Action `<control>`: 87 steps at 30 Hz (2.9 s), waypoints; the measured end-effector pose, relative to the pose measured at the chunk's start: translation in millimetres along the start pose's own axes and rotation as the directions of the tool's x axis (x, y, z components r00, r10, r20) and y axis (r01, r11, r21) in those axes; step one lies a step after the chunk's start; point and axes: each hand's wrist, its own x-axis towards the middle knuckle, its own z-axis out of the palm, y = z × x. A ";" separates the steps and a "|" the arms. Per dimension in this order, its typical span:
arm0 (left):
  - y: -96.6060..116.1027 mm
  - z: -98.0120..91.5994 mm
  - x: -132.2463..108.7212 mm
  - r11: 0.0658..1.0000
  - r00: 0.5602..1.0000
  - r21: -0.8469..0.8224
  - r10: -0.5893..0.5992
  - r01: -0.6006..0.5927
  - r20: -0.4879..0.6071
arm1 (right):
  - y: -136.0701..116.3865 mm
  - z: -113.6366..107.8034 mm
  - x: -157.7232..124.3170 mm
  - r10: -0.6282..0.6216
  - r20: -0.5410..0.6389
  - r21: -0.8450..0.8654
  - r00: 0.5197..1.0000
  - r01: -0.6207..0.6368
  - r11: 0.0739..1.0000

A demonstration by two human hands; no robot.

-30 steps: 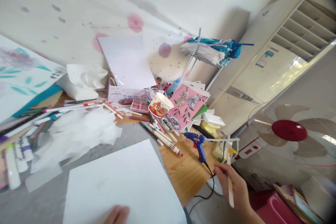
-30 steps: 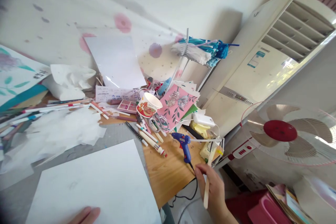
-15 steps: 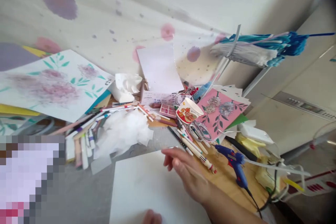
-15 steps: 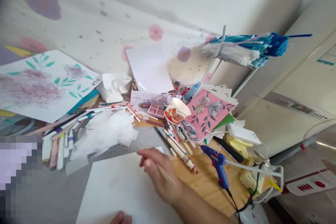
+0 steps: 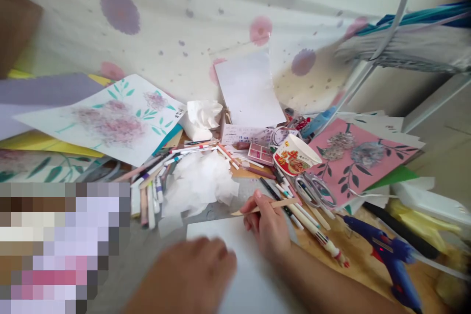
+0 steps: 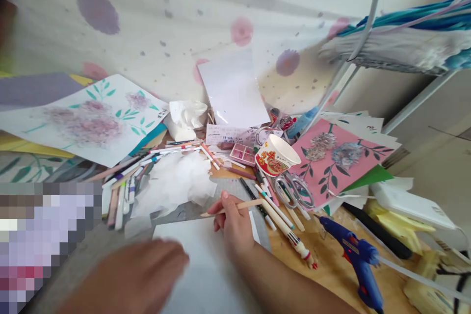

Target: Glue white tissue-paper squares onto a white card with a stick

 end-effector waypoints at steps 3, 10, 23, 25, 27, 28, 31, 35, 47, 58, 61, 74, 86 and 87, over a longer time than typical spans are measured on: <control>-41.5 -21.7 20.2 0.958 0.964 0.189 -0.176 0.214 -0.199 | -0.1 -1.3 1.5 0.042 -0.001 0.026 0.999 -0.042 0.999; -70.5 -11.6 37.3 0.928 0.964 0.324 -0.105 0.183 -0.243 | -3.6 -2.3 5.3 0.085 -0.020 0.054 0.996 -0.084 0.995; -37.9 5.0 31.4 0.985 0.983 -0.084 -0.161 0.154 -0.084 | -6.5 -9.5 6.9 0.059 0.104 0.026 0.993 -0.062 0.998; -38.7 7.9 32.2 0.983 0.986 -0.093 -0.162 0.157 -0.047 | -5.8 -9.7 7.5 0.055 0.116 0.014 0.992 -0.057 0.998; -39.8 9.3 32.5 0.983 0.987 -0.094 -0.159 0.157 -0.019 | -5.6 -9.8 7.3 0.043 0.143 0.002 0.989 -0.044 0.999; -40.1 9.7 32.3 0.983 0.988 -0.094 -0.157 0.156 -0.006 | -5.8 -9.7 6.9 0.031 0.161 -0.002 0.986 -0.031 1.000; -40.2 10.2 31.5 0.982 0.988 -0.103 -0.154 0.156 0.026 | -7.9 -9.1 5.0 -0.002 0.227 -0.036 0.974 0.010 0.999; -41.0 10.6 31.9 0.981 0.988 -0.116 -0.155 0.157 0.027 | -12.0 -6.5 2.2 0.015 0.309 -0.085 0.951 0.012 0.996; -37.5 6.0 29.2 0.981 0.984 -0.103 -0.155 0.164 0.089 | -13.4 -2.6 0.0 0.036 0.371 -0.250 0.928 0.062 0.966; -40.7 8.4 30.4 0.954 0.995 -0.286 -0.100 0.088 -0.028 | -14.3 -5.7 1.3 0.027 0.314 -0.227 0.949 0.048 0.973; -38.0 7.6 30.5 0.943 0.996 -0.323 -0.079 0.084 0.028 | -13.4 -6.2 1.1 0.037 0.323 -0.242 0.946 0.044 0.969; -38.8 9.1 33.5 0.946 0.990 -0.308 -0.066 0.103 0.126 | -13.9 -5.7 -0.8 0.060 0.443 -0.359 0.895 0.116 0.926; -38.2 10.7 32.5 0.947 0.993 -0.307 -0.064 0.091 0.094 | -15.1 -4.8 -2.0 0.100 0.471 -0.448 0.876 0.140 0.883; -38.4 10.7 32.6 0.948 0.993 -0.305 -0.064 0.092 0.101 | -15.1 -5.0 -2.0 0.107 0.470 -0.454 0.876 0.136 0.880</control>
